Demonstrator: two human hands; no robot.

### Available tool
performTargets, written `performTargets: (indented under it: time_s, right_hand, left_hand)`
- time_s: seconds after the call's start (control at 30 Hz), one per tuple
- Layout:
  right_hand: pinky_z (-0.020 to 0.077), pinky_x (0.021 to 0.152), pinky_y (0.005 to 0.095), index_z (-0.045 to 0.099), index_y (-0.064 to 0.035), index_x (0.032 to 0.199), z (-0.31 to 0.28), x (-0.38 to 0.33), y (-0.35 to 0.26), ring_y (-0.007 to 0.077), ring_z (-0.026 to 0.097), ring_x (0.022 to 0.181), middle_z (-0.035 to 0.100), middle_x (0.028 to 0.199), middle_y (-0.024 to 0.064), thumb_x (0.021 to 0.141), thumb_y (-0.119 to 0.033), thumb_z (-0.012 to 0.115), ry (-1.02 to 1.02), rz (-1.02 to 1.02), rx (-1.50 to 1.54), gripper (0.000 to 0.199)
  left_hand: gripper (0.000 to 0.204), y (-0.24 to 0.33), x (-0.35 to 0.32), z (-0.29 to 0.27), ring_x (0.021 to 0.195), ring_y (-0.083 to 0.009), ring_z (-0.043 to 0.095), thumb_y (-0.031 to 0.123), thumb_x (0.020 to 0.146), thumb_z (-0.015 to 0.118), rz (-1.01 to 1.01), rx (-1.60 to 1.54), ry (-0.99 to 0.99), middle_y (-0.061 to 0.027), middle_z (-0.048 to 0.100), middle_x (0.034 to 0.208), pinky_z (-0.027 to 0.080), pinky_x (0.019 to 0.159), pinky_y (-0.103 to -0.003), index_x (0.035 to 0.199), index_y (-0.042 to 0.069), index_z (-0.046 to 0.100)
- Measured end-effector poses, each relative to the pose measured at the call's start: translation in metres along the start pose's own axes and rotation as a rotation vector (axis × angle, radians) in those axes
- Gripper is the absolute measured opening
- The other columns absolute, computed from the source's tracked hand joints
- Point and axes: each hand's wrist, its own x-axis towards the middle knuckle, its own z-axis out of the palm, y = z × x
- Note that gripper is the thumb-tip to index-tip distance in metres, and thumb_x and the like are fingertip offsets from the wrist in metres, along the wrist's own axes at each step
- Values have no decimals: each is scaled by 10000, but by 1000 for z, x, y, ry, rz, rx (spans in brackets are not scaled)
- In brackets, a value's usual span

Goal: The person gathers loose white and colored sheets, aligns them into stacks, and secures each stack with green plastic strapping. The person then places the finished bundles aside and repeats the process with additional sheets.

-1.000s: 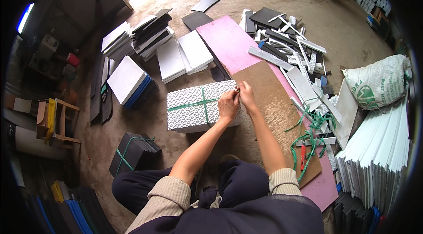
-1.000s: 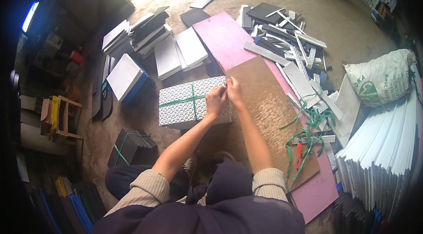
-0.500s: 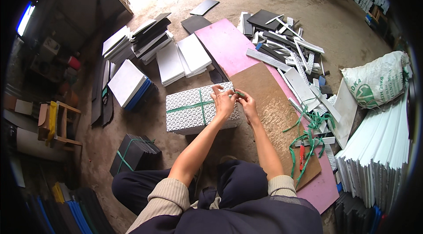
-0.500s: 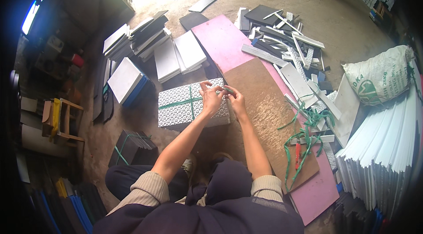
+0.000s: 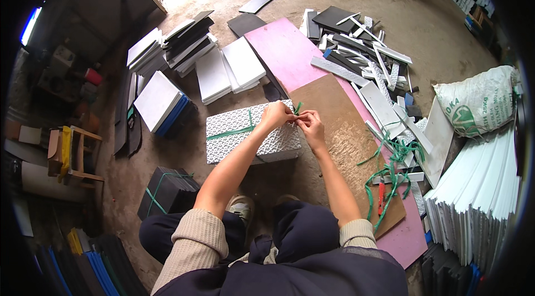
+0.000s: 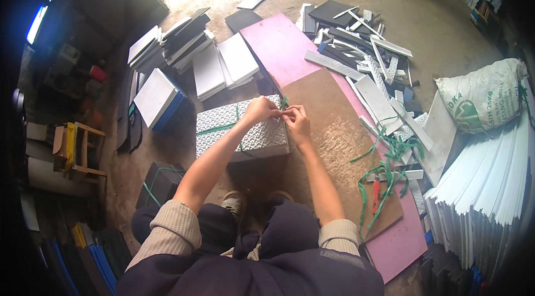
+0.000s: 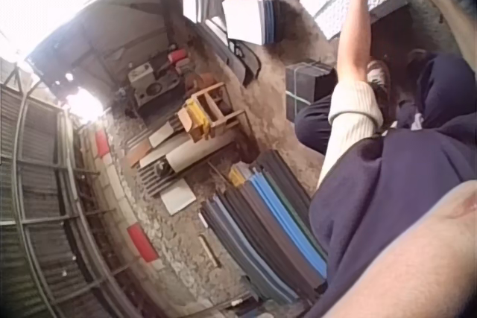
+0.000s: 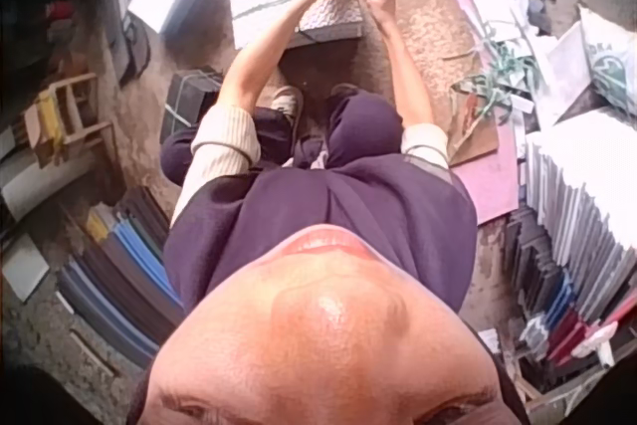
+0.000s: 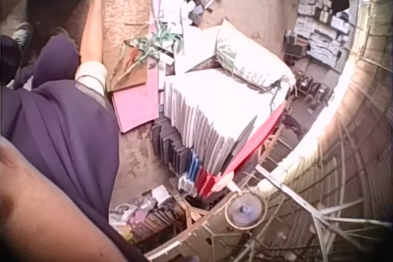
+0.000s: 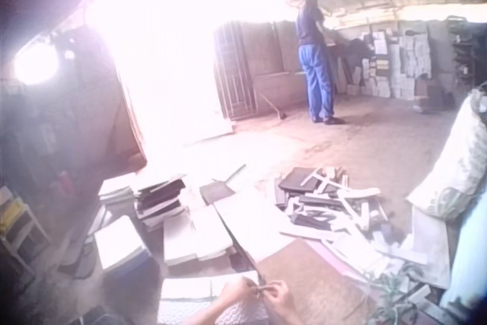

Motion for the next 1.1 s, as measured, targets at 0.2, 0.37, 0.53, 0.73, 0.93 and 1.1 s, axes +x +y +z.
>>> performTargets:
  time_s: [0.2,0.37,0.53,0.73,0.93,1.1]
  right_hand:
    - [465,751,330,496,23,804,7,-2,-19,232,531,881,468,1017,118,721,61,549,116,-448,-496,106]
    - [430,777,375,489,-6,839,2,1,-9,273,494,896,508,969,113,683,70,564,21,-596,-508,189]
    - [423,730,364,482,-9,866,12,-3,0,275,499,842,511,860,122,728,50,537,85,-417,-365,160]
    - [435,668,336,499,-4,874,16,-1,4,257,531,749,518,821,135,788,-19,509,184,-186,-323,87]
    - [417,694,349,546,-20,854,13,-1,-6,253,495,796,495,847,119,782,-45,545,159,-151,-380,76]
    - [393,750,352,597,-60,839,12,-9,-15,242,412,872,446,927,77,755,-80,599,228,-232,-522,87]
  left_hand:
    - [339,-7,28,-22,619,-123,588,405,614,724,-98,-29,-374,-36,639,677,468,594,-252,790,117,696]
    - [442,8,43,-33,683,-128,592,447,604,721,-73,205,-562,-37,643,758,468,610,-248,852,83,678]
    - [332,-7,43,-28,663,-141,604,360,650,708,15,108,-494,-60,644,743,473,587,-276,834,85,679]
    - [178,5,-20,7,647,-186,595,286,649,684,249,192,328,-51,614,643,461,587,-312,687,114,658]
    - [85,-3,-31,23,713,-158,524,178,694,627,576,398,595,-5,538,669,431,644,-294,700,103,588]
    - [100,-13,-30,23,762,-180,525,185,711,620,509,175,471,-22,566,717,404,671,-318,753,94,626]
